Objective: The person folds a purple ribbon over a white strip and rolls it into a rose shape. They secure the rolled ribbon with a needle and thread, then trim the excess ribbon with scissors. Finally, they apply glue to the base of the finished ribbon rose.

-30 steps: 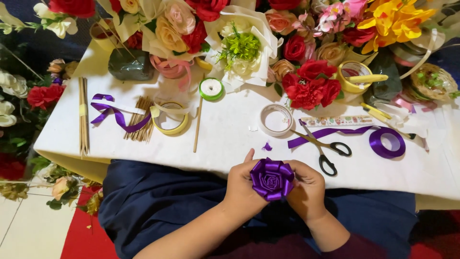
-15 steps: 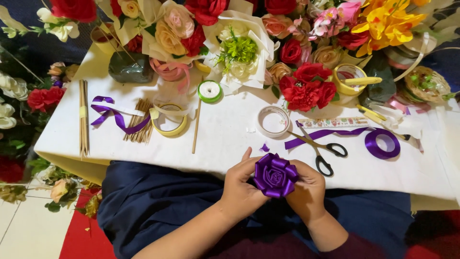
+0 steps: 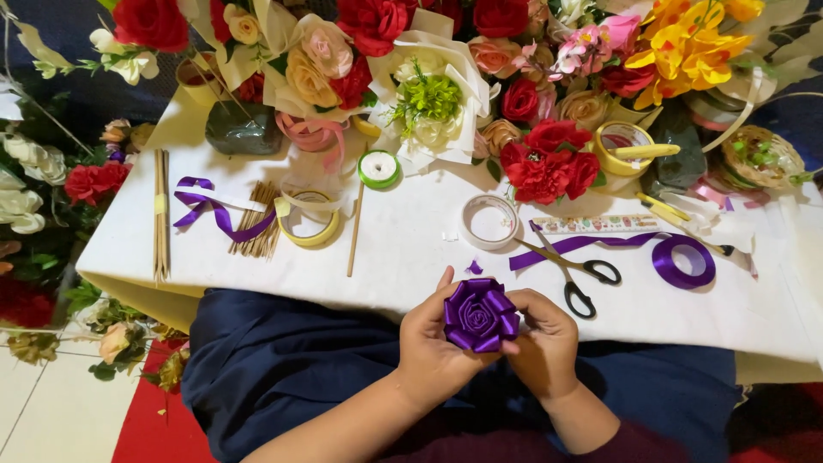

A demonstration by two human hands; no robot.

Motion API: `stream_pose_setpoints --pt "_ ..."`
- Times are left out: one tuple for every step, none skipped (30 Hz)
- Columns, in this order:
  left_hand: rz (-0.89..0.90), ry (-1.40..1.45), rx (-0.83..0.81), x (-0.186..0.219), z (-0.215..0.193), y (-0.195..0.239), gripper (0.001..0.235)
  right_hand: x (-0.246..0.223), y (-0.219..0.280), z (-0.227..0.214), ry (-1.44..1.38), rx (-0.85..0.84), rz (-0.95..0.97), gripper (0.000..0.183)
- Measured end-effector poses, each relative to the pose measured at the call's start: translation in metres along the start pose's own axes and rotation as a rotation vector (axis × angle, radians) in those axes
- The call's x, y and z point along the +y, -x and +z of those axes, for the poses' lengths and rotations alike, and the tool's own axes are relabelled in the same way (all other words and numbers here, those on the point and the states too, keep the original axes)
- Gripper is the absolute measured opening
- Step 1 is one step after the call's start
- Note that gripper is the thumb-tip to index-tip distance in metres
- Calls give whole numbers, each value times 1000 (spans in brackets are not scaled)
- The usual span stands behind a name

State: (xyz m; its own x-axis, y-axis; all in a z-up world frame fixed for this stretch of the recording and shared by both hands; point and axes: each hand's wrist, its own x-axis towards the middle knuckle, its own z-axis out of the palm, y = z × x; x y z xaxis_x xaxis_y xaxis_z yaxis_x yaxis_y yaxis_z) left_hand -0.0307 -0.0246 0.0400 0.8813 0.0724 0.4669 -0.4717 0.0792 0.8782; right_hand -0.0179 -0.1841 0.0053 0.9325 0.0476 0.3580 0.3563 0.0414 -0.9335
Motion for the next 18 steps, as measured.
stream_pose_setpoints --pt "16 -4 6 0 0 0 71 4 1 -1 -22 9 -4 47" --pt "31 -8 13 0 1 1 67 8 3 -2 -44 18 -6 48" --pt "29 -9 14 7 1 -1 67 5 3 -1 -44 17 -4 48" --pt "-21 88 -1 14 2 -4 73 2 2 -1 41 17 -4 39" --pt "-72 184 -16 21 2 -7 81 -1 1 0 126 18 -5 30" --pt "-72 183 -16 23 4 -8 81 4 2 -1 126 18 -5 30" --pt "-82 197 -1 25 6 -9 72 9 4 -2 92 24 -3 41" --pt "-91 209 14 27 8 -10 63 14 6 -2 56 29 0 56" --pt "-91 207 16 28 7 -9 63 9 4 2 55 27 0 56" --pt "-73 92 20 27 7 -9 54 3 3 6 72 15 -13 46" --pt "-55 -22 25 27 7 -10 45 -3 1 9 90 2 -27 37" --pt "-55 -21 21 28 8 -9 45 -2 2 8 90 5 -28 37" --pt "-84 -20 32 28 9 -9 48 -1 3 8 94 18 9 41" --pt "-113 -19 45 29 10 -9 50 1 4 7 96 30 45 45" --pt "-112 -19 43 32 8 -9 50 -1 3 7 96 31 44 45" --pt "-156 -26 27 36 8 -10 55 -3 3 8 45 18 51 28" --pt "-200 -33 11 40 7 -10 60 -4 3 8 -6 5 58 21" --pt "-200 -32 10 44 3 -13 60 -8 3 10 -6 6 58 21"
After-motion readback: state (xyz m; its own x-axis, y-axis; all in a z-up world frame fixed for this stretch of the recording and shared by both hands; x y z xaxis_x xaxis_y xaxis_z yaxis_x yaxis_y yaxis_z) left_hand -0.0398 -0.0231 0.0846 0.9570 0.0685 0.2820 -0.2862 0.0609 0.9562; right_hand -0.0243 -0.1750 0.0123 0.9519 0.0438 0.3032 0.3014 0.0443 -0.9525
